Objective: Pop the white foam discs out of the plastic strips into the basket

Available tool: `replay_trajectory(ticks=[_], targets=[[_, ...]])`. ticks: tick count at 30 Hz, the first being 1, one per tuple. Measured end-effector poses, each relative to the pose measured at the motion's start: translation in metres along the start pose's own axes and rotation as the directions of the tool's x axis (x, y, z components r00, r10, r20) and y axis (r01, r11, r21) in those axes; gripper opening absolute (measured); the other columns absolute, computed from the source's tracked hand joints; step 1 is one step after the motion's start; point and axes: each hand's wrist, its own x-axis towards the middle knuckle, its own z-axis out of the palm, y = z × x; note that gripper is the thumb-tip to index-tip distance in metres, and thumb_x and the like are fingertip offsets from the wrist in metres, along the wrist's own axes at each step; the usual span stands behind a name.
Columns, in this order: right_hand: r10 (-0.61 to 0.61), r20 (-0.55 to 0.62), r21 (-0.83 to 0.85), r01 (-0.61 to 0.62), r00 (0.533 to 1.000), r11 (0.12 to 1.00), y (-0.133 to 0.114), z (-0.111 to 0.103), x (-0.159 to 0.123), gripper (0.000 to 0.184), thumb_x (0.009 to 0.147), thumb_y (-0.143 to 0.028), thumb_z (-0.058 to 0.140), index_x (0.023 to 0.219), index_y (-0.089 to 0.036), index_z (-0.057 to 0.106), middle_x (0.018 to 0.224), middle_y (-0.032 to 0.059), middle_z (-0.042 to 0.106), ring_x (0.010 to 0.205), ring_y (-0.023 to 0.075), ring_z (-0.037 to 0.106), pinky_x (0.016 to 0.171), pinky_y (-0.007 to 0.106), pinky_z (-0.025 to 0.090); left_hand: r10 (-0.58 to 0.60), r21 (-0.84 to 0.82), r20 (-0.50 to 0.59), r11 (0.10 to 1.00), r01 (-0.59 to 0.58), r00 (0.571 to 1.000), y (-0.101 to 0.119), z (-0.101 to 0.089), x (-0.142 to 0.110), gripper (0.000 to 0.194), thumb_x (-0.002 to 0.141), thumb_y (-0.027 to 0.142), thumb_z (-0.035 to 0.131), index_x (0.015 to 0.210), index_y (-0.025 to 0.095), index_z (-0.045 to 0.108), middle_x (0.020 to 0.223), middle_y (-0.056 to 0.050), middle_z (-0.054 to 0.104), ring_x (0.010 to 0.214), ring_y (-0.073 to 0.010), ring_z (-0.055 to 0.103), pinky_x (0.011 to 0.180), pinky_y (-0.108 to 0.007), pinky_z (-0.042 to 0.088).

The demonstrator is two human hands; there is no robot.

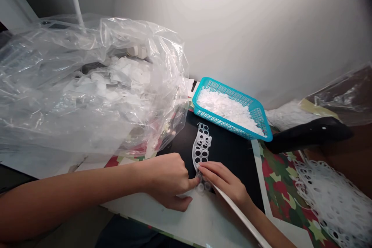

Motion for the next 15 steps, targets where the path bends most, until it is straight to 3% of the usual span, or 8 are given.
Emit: replay_trajectory(ticks=[4,8,15], targets=[[0.075,-0.017,0.084,-0.074,0.997,0.994,0.0,0.0,0.003,0.03,0.094,-0.008,0.045,0.119,-0.015,0.062,0.109,0.0128,0.067,0.102,0.0185,0.064,0.086,0.028,0.056,-0.005,-0.01,-0.017,1.0,0.005,1.0,0.0,0.001,0.001,0.039,0.077,0.036,0.054,0.106,0.01,0.063,0.043,0.0,0.056,0.035,-0.0194,0.052,0.037,-0.029,0.034],[0.17,0.073,0.246,-0.183,0.983,0.952,0.0,-0.005,0.007,0.025,0.093,-0.01,0.048,0.109,-0.017,0.066,0.107,0.0104,0.069,0.101,0.0182,0.064,0.085,0.029,0.056,-0.006,-0.008,-0.001,1.0,0.006,1.0,-0.001,-0.001,0.002,0.035,0.077,0.035,0.055,0.102,0.013,0.064,0.045,0.0,0.058,0.036,-0.0198,0.052,0.037,-0.03,0.034],[0.195,0.131,0.347,-0.229,0.972,0.909,0.003,-0.013,0.011,0.024,0.093,-0.014,0.05,0.109,-0.018,0.068,0.107,0.0117,0.071,0.103,0.0219,0.065,0.086,0.036,0.057,-0.003,0.003,-0.032,1.0,0.003,0.999,-0.003,-0.001,0.001,0.031,0.077,0.034,0.054,0.101,0.015,0.062,0.044,0.001,0.057,0.035,-0.02,0.053,0.037,-0.03,0.033]])
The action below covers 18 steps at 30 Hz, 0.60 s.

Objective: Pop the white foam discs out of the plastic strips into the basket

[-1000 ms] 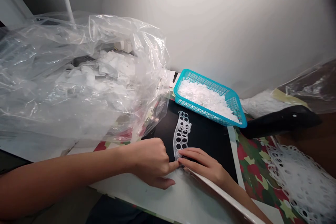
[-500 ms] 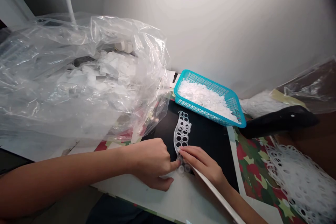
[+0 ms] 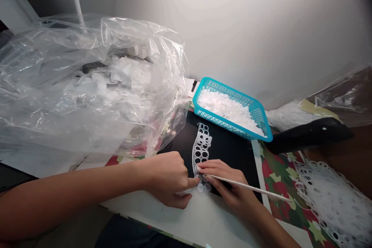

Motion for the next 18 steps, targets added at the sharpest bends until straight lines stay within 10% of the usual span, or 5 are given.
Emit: replay_trajectory(ticks=[12,18], targets=[[-0.286,0.159,-0.442,0.328,0.945,0.835,0.003,0.0,-0.004,0.035,0.095,-0.009,0.047,0.128,-0.011,0.056,0.117,0.0171,0.065,0.115,0.0238,0.059,0.092,0.035,0.055,-0.023,-0.008,0.048,1.0,0.023,0.999,0.003,-0.002,0.001,0.025,0.075,0.035,0.057,0.087,0.015,0.066,0.043,0.0,0.054,0.036,-0.019,0.052,0.036,-0.031,0.033],[-0.215,-0.003,-0.42,0.194,0.977,0.886,0.01,0.001,-0.007,0.041,0.096,-0.006,0.041,0.135,-0.014,0.052,0.125,0.0162,0.06,0.119,0.0237,0.056,0.096,0.036,0.052,-0.009,-0.024,0.013,1.0,0.009,1.0,0.004,0.0,0.0,0.033,0.074,0.033,0.055,0.099,0.013,0.065,0.043,-0.001,0.056,0.034,-0.0197,0.05,0.035,-0.03,0.03]])
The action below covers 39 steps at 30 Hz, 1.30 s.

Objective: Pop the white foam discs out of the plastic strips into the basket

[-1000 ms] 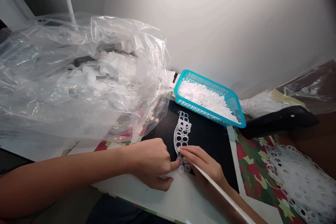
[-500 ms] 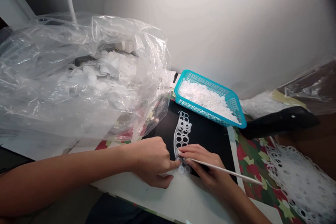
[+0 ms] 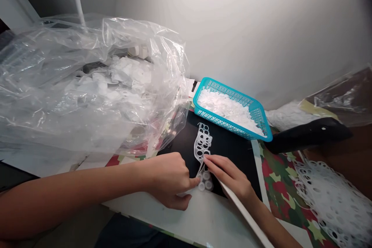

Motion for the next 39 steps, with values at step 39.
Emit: replay_trajectory(ticks=[39], targets=[[0.105,0.129,0.327,-0.142,0.986,0.934,0.003,-0.008,0.005,0.028,0.093,-0.01,0.051,0.117,-0.017,0.064,0.11,0.0101,0.067,0.096,0.0149,0.066,0.083,0.022,0.055,0.009,0.093,0.033,0.996,-0.012,0.999,-0.008,-0.002,-0.001,0.031,0.086,0.028,0.052,0.113,0.018,0.062,0.047,0.002,0.06,0.037,-0.0175,0.054,0.039,-0.03,0.032]])
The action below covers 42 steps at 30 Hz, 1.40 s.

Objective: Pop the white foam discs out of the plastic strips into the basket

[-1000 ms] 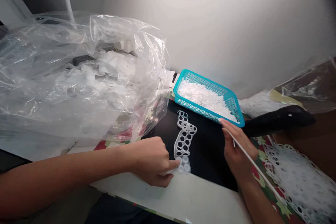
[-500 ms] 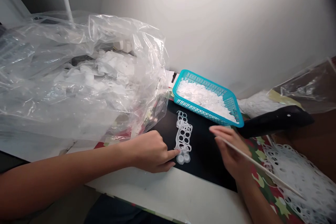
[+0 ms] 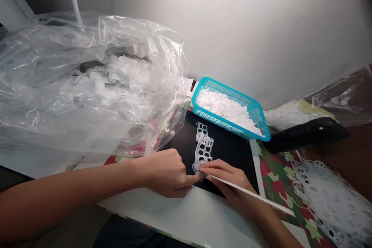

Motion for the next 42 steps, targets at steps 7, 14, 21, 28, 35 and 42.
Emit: replay_trajectory(ticks=[7,14,21,28,35,42], targets=[[-0.098,-0.011,-0.063,0.097,0.995,0.993,0.001,0.001,0.004,0.027,0.093,-0.012,0.053,0.117,-0.017,0.065,0.113,0.0119,0.068,0.098,0.0179,0.065,0.083,0.028,0.057,0.001,-0.021,-0.009,1.0,-0.001,1.0,0.0,0.0,0.001,0.027,0.085,0.027,0.053,0.108,0.018,0.063,0.047,0.002,0.059,0.037,-0.0181,0.053,0.038,-0.031,0.032],[-0.119,0.091,-0.081,0.126,0.989,0.989,0.014,0.003,-0.007,0.033,0.095,-0.015,0.052,0.127,-0.017,0.058,0.125,0.0127,0.063,0.111,0.0199,0.059,0.091,0.033,0.054,-0.013,-0.037,-0.038,0.999,0.012,0.999,-0.001,0.001,0.001,0.023,0.084,0.025,0.053,0.103,0.019,0.064,0.047,0.002,0.059,0.037,-0.0184,0.053,0.038,-0.03,0.031],[-0.129,0.09,-0.069,0.136,0.987,0.988,0.007,-0.002,-0.001,0.031,0.093,-0.01,0.053,0.123,-0.016,0.06,0.12,0.0119,0.066,0.109,0.0182,0.06,0.089,0.031,0.055,-0.037,-0.057,-0.037,0.998,0.035,0.999,-0.003,-0.003,0.001,0.024,0.08,0.022,0.052,0.101,0.023,0.065,0.046,0.003,0.059,0.036,-0.0172,0.052,0.037,-0.029,0.025],[-0.079,0.054,0.023,0.078,0.995,0.997,0.001,-0.005,0.006,0.027,0.093,-0.009,0.054,0.117,-0.015,0.064,0.113,0.0101,0.07,0.103,0.0159,0.064,0.087,0.026,0.055,-0.056,-0.076,-0.014,0.996,0.055,0.998,-0.004,-0.007,0.001,0.029,0.078,0.021,0.053,0.103,0.027,0.067,0.046,0.003,0.059,0.036,-0.0168,0.052,0.038,-0.028,0.023],[-0.073,0.085,-0.012,0.074,0.994,0.997,0.006,-0.003,0.001,0.03,0.093,-0.01,0.055,0.121,-0.017,0.062,0.118,0.0096,0.067,0.105,0.0164,0.062,0.089,0.028,0.054,-0.07,-0.103,-0.011,0.992,0.069,0.997,-0.004,-0.007,0.0,0.028,0.078,0.022,0.055,0.102,0.028,0.067,0.047,0.003,0.06,0.038,-0.0158,0.052,0.039,-0.028,0.023],[-0.198,0.058,-0.208,0.206,0.978,0.956,0.008,0.006,-0.003,0.043,0.096,-0.011,0.048,0.138,-0.016,0.047,0.124,0.0138,0.063,0.106,0.0216,0.058,0.086,0.036,0.055,-0.093,-0.148,-0.017,0.985,0.089,0.996,-0.003,-0.009,0.0,0.028,0.075,0.022,0.058,0.1,0.028,0.068,0.048,0.003,0.06,0.039,-0.0158,0.052,0.039,-0.028,0.025]])
